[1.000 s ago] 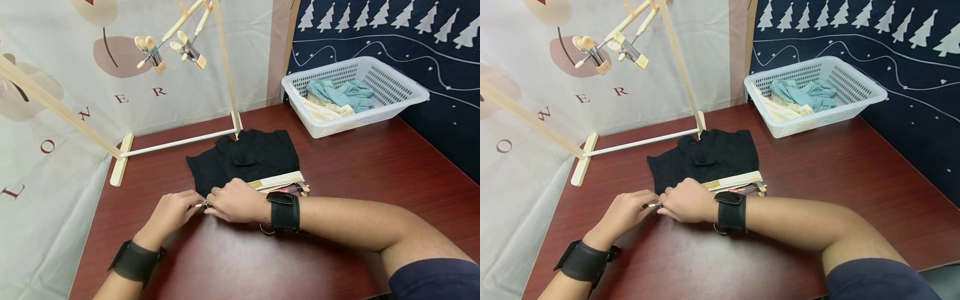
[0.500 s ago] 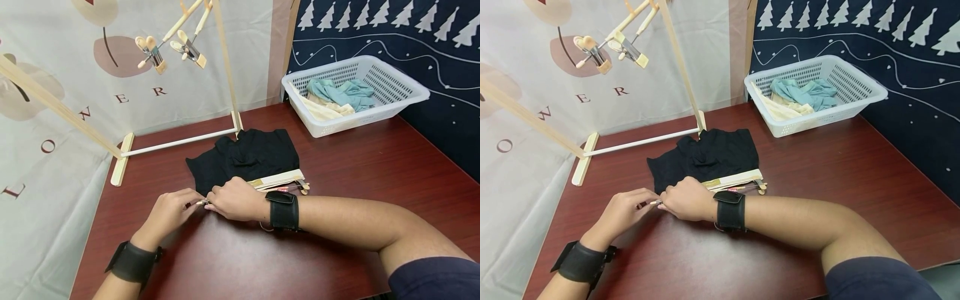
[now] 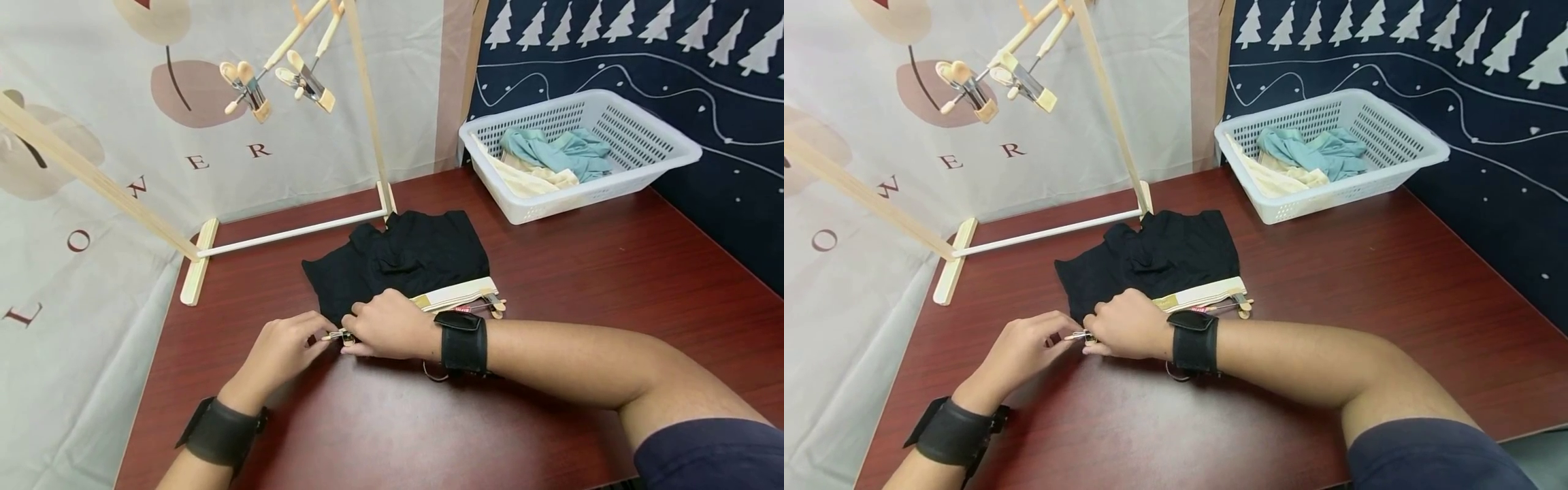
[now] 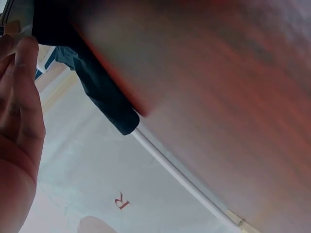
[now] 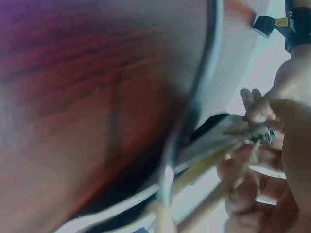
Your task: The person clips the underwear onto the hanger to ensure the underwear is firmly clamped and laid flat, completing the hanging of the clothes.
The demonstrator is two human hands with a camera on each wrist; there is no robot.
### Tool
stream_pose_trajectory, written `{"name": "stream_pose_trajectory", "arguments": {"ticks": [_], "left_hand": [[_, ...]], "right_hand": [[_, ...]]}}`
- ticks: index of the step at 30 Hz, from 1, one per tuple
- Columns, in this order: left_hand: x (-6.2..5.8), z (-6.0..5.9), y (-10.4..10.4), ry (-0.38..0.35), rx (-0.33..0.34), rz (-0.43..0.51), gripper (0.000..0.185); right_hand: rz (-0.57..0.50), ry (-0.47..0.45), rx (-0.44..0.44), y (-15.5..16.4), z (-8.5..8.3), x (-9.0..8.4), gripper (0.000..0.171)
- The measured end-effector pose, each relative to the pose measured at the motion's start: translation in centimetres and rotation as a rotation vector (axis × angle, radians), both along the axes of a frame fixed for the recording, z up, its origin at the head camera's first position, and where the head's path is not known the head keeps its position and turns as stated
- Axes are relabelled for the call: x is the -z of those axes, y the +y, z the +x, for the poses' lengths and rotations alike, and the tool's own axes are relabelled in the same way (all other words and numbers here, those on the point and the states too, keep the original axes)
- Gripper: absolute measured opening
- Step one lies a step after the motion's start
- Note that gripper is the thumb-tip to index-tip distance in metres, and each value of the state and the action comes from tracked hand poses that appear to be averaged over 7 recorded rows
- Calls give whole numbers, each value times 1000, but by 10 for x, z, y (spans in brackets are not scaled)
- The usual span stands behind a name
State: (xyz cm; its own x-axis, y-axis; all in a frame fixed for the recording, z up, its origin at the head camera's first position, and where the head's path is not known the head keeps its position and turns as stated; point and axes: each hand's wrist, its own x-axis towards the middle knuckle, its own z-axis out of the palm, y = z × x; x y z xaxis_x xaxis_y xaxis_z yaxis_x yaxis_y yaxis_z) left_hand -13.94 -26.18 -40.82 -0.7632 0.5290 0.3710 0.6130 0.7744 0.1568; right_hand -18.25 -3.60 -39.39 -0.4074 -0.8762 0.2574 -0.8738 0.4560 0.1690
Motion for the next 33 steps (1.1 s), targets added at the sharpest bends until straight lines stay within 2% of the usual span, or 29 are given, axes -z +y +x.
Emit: {"name": "stream_pose_trajectory", "arguments": {"ticks": [4,7,9,12,15,17,19,23,26,29,33], "left_hand": [[2,1,2,-114,-57,-76,17],[3,1,5,-193,-105,-138,16],[4,3,8,-198,-125,-184,19],[1,5,15,-145,-146,-238,31],[-2,7,25,-64,-150,-297,52],[-3,7,31,-10,-127,-317,58],[-3,6,38,41,-87,-336,58],[2,4,52,139,-5,-351,38],[8,2,60,188,9,-347,20],[12,1,65,204,10,-339,11],[14,0,66,220,19,-330,16]], "right_hand": [[2,-156,40,8,-11,-14,54],[-49,-300,109,17,-32,-29,51],[-101,-386,173,24,-51,-41,48],[-200,-467,286,37,-83,-61,43],[-336,-526,391,50,-116,-86,38],[-437,-572,436,56,-136,-104,38],[-509,-640,463,60,-155,-122,47],[-564,-763,452,60,-183,-145,73],[-556,-792,430,54,-196,-151,78],[-563,-772,382,49,-204,-149,58],[-586,-734,317,46,-213,-143,35]]}}
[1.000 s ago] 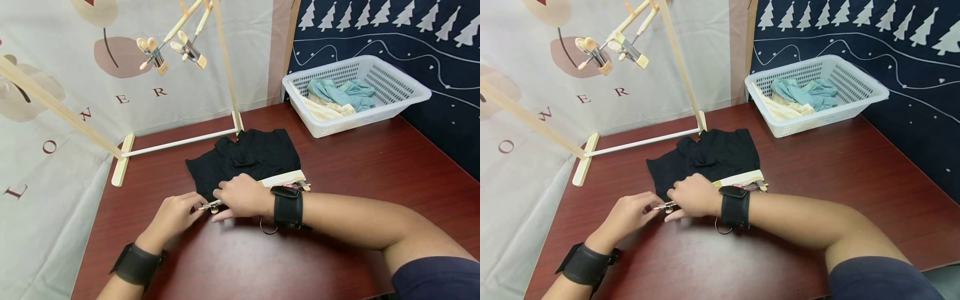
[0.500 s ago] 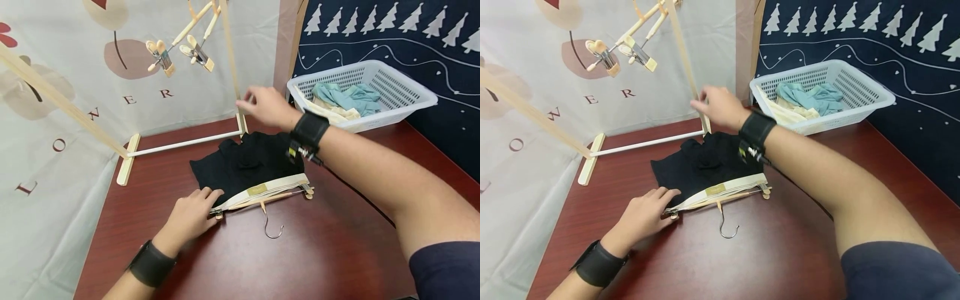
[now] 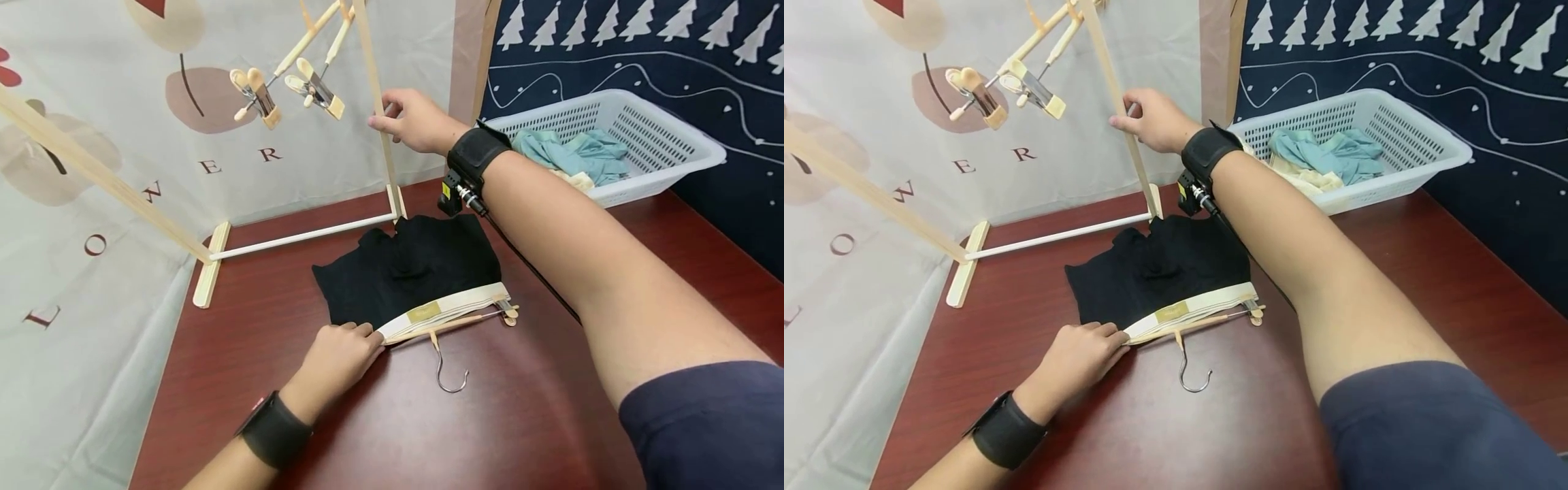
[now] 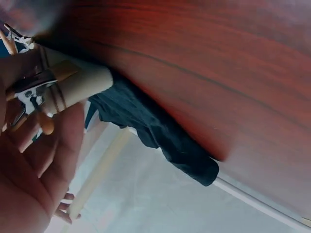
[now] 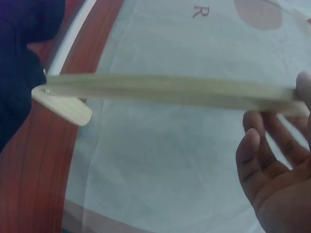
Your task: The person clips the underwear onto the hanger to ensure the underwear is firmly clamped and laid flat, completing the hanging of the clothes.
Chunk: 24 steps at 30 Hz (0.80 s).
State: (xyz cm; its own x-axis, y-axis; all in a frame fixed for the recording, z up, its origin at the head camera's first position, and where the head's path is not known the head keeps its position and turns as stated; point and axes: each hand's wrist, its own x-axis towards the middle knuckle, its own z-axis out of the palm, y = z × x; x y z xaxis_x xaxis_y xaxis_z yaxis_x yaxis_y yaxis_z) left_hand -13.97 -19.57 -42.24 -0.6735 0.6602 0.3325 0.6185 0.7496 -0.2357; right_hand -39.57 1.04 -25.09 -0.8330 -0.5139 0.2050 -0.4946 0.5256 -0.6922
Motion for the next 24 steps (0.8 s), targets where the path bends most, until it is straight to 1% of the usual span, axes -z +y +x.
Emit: {"name": "stream_pose_trajectory", "arguments": {"ticks": [3,6,9,12,14,15,19,21,22,23,24], "left_hand": [[-1,-2,-1,17,21,24,17],[-5,-2,-8,28,46,51,14],[-11,-1,-21,16,55,89,8],[-22,-1,-41,-21,28,117,8],[-35,-1,-58,-63,-15,128,13],[-43,-2,-67,-96,-52,133,15],[-78,-1,-104,-278,-249,157,23],[-92,1,-121,-350,-342,171,24],[-99,1,-130,-379,-374,185,25],[-106,1,-137,-395,-391,204,28],[-112,1,-146,-380,-397,222,28]], "right_hand": [[9,21,1,2,-5,2,34],[31,54,-13,6,-5,0,36],[51,77,-41,10,-5,0,37],[62,90,-57,11,-5,-1,36],[67,95,-54,12,-4,-1,35],[70,101,-51,12,-4,-1,35],[63,110,-51,11,-4,0,37],[60,106,-57,10,-4,0,37],[55,102,-59,10,-3,0,37],[54,98,-59,10,-4,0,36],[51,95,-58,10,-4,0,36]]}}
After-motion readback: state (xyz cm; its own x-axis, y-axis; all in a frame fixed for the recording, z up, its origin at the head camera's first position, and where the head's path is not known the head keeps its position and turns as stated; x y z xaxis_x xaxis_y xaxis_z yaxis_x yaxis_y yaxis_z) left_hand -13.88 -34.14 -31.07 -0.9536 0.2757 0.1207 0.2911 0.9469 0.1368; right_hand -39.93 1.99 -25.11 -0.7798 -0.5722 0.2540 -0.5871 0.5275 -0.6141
